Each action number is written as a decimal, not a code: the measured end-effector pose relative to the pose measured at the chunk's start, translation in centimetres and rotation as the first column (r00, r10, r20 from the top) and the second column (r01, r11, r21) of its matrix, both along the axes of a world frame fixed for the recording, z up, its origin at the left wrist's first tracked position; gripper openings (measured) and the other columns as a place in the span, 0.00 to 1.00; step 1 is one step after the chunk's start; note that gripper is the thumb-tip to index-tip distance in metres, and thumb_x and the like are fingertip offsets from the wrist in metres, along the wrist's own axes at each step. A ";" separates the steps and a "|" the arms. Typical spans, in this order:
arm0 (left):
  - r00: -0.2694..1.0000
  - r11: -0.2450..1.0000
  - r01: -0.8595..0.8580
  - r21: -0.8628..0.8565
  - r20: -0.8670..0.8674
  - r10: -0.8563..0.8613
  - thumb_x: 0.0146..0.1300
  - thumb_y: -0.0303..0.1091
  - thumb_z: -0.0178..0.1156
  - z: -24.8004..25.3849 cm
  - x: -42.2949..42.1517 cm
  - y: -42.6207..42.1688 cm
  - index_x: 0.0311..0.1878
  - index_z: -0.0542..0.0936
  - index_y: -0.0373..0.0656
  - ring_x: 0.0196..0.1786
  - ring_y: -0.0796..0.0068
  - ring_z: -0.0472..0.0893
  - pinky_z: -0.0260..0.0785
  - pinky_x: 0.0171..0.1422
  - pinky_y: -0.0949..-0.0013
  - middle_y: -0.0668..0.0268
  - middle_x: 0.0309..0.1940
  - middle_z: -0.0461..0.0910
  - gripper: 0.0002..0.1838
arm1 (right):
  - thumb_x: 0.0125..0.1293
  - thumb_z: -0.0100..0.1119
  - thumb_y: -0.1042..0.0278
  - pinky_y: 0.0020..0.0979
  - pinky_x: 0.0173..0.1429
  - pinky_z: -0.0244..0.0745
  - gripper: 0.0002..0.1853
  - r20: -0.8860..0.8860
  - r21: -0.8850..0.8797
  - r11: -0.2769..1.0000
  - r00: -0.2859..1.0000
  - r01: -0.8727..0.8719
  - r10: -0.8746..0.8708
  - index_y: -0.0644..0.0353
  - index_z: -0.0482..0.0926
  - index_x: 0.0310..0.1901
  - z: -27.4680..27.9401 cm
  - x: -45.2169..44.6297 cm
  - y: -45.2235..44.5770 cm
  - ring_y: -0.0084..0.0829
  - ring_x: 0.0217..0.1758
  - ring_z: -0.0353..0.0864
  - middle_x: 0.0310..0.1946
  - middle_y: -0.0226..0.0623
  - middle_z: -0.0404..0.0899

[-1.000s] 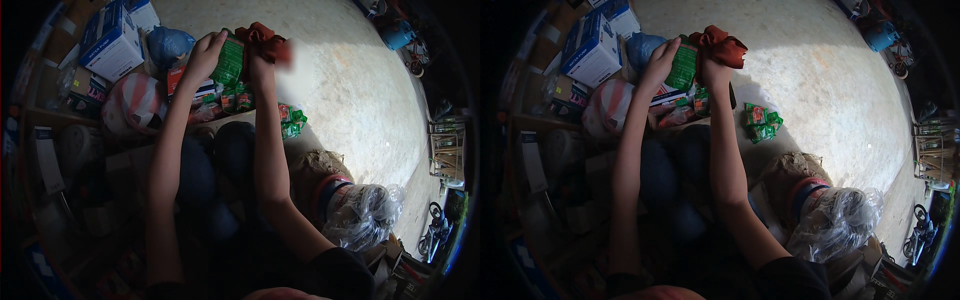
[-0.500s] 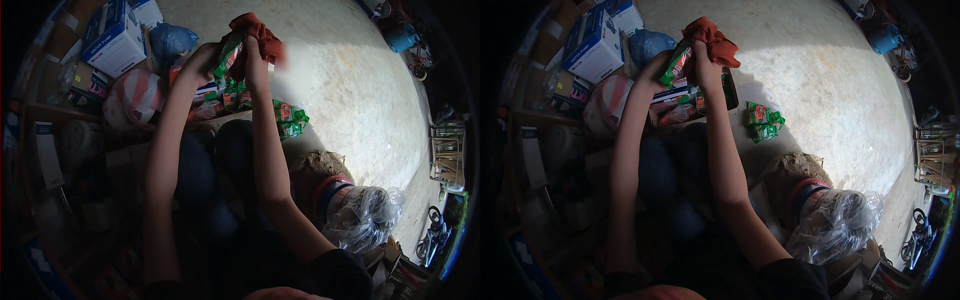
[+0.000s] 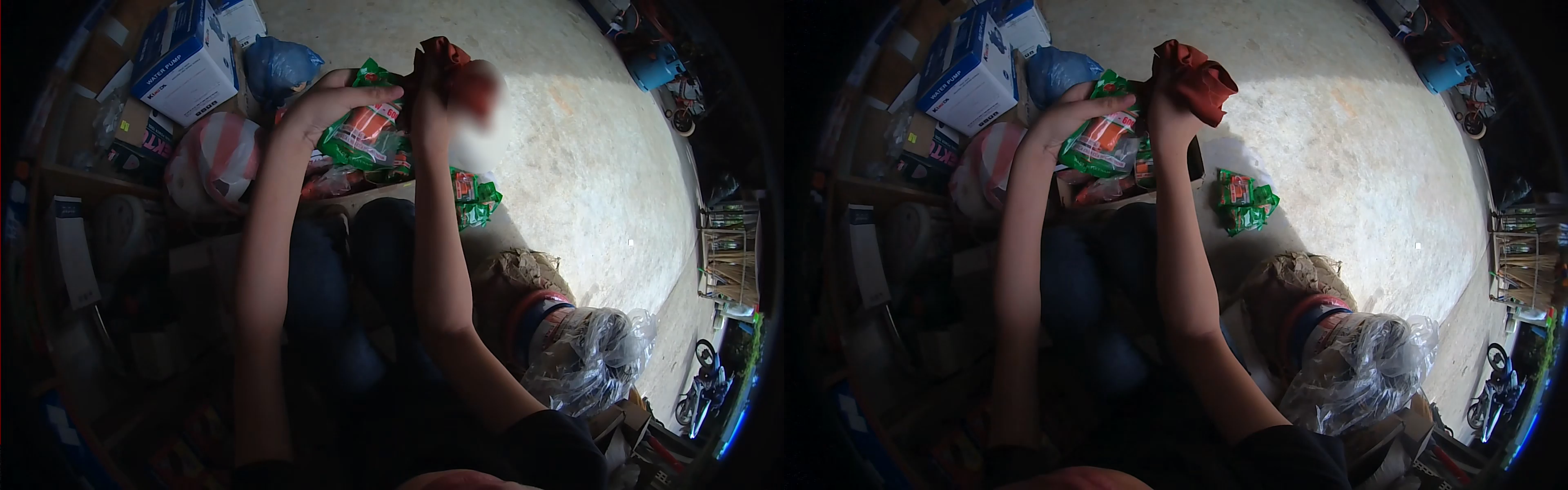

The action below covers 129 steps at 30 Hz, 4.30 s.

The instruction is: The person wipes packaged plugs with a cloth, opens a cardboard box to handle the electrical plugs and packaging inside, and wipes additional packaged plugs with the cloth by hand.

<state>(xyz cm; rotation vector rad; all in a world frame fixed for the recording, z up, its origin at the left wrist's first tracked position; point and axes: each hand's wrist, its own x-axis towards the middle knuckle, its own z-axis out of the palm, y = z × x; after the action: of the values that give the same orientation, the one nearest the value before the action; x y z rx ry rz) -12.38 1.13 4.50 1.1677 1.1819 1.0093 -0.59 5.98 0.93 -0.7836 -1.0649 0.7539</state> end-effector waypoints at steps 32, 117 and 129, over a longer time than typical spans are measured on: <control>0.595 0.760 -0.601 -0.246 0.497 0.631 0.60 0.47 0.40 -1.9 1.2 3.3 0.41 0.70 0.40 0.38 0.67 0.76 0.69 0.43 0.60 0.61 0.36 0.74 0.19 | 0.56 0.54 0.65 0.25 0.43 0.67 0.12 -0.004 -0.202 0.927 0.946 -0.318 0.323 0.64 0.72 0.38 0.4 -0.5 -1.7 0.22 0.38 0.72 0.34 0.32 0.74; 0.930 0.824 -0.365 0.433 0.136 0.340 0.52 0.41 0.56 -2.1 5.9 1.6 0.41 0.72 0.34 0.36 0.74 0.74 0.65 0.42 0.73 0.62 0.32 0.76 0.20 | 0.63 0.33 0.49 0.41 0.51 0.65 0.21 -0.825 0.012 0.758 0.422 -0.652 0.375 0.55 0.67 0.47 -0.4 3.0 0.6 0.37 0.46 0.69 0.44 0.34 0.70; 0.717 0.740 -0.401 0.540 -0.318 0.621 0.56 0.37 0.55 -2.4 6.8 1.9 0.44 0.69 0.35 0.37 0.69 0.76 0.66 0.42 0.69 0.57 0.32 0.76 0.17 | 0.62 0.42 0.61 0.26 0.40 0.66 0.13 -0.434 -0.376 0.864 0.888 -0.335 0.155 0.63 0.71 0.37 -1.5 -0.2 -0.3 0.22 0.35 0.71 0.34 0.33 0.73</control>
<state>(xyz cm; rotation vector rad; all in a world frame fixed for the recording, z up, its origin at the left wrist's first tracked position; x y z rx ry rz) -5.60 3.00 2.09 1.5353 1.8281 1.5359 -0.82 5.65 -0.55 -0.8363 -0.6366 1.3518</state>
